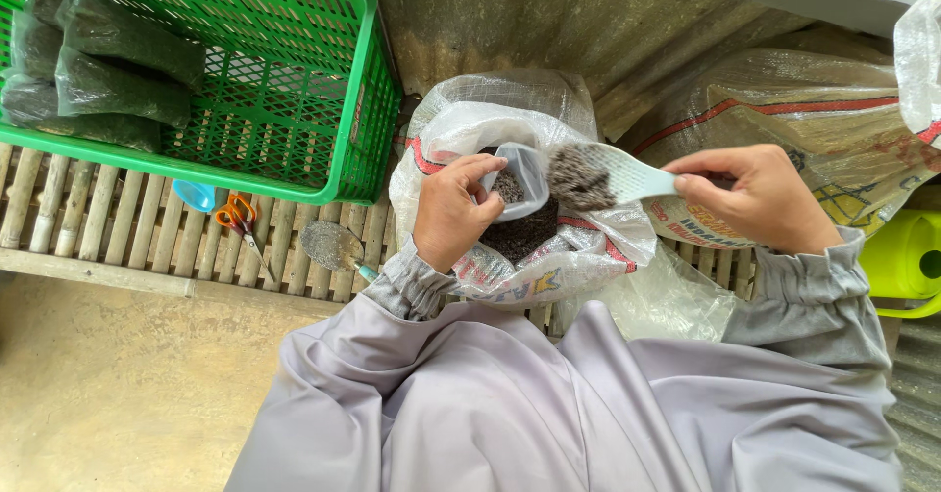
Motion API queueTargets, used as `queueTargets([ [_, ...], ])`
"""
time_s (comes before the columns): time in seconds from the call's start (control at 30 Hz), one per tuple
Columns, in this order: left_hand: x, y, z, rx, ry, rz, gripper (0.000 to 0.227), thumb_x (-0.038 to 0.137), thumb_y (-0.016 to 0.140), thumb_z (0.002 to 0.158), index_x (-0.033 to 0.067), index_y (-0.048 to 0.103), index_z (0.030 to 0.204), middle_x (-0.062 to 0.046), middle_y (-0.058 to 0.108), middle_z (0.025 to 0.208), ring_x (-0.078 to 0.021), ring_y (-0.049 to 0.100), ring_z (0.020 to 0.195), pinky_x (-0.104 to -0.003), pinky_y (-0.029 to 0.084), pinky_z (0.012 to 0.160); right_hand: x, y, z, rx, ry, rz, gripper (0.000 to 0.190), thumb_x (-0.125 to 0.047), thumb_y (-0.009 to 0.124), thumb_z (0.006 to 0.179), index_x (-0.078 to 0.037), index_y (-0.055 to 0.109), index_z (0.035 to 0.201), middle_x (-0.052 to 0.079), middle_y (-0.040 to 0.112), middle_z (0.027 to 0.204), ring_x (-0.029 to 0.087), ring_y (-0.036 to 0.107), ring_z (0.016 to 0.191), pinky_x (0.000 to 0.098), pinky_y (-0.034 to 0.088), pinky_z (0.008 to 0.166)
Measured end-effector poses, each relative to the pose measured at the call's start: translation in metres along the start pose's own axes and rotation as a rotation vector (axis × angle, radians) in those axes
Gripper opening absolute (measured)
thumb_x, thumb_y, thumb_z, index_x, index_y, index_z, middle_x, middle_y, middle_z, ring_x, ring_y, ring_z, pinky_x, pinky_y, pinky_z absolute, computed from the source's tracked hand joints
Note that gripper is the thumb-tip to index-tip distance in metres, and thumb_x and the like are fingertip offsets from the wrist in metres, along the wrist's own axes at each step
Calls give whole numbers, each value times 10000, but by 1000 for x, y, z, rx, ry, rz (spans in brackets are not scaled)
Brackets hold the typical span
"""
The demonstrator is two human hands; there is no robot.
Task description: The person scoops dark grains from a large sack into a small plastic bag using a white scoop. They hold the bag open with one hand while repeatedly filling it with the other. The filled bag is then placed into a green basket.
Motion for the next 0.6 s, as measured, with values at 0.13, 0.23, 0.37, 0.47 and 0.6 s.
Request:
queueTargets([
  [0.13,2,5,-4,-16,-9,-31,415,8,688,777,7,735,1189,-112,747,1208,-100,657,668,-245,559,643,-44,8,16,-53,-42,-157,254,-221,688,907,-66,788,1081,114,774,796,165,684,607,315,524,586],
  [0.23,2,6,-4,-13,-16,-42,420,9,688,776,8,731,1194,-110,740,1220,-100,661,663,-245,559,635,-71,12,20,-63,-185,-267,245,-269,692,875,-94,802,1007,119,779,851,252,737,723,351,559,669],
  [0.37,2,7,-4,-13,-3,-44,424,11,692,772,4,724,1195,-110,736,1232,-101,671,665,-246,562,638,-84,14,25,-78,-114,-421,268,-307,654,865,-129,813,989,105,780,847,312,736,786,414,567,733],
  [0.47,3,9,-5,-23,-1,-32,429,8,688,771,8,726,1199,-106,741,1241,-106,676,676,-247,566,646,-95,17,28,-72,-97,-550,276,-321,651,854,-138,824,967,113,775,851,340,729,815,443,567,773],
  [0.6,6,13,-6,-34,12,-26,437,12,686,781,17,728,1216,-110,735,1257,-111,688,680,-250,573,664,-112,28,37,-128,-66,-716,253,-293,633,865,-126,817,911,137,763,857,356,729,809,467,579,767],
])
Point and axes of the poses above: each hand's wrist, its own z-axis towards the middle knuckle, its own y-axis out of the palm, x = y × z, the point moved 5 cm from there along z, towards the middle knuckle
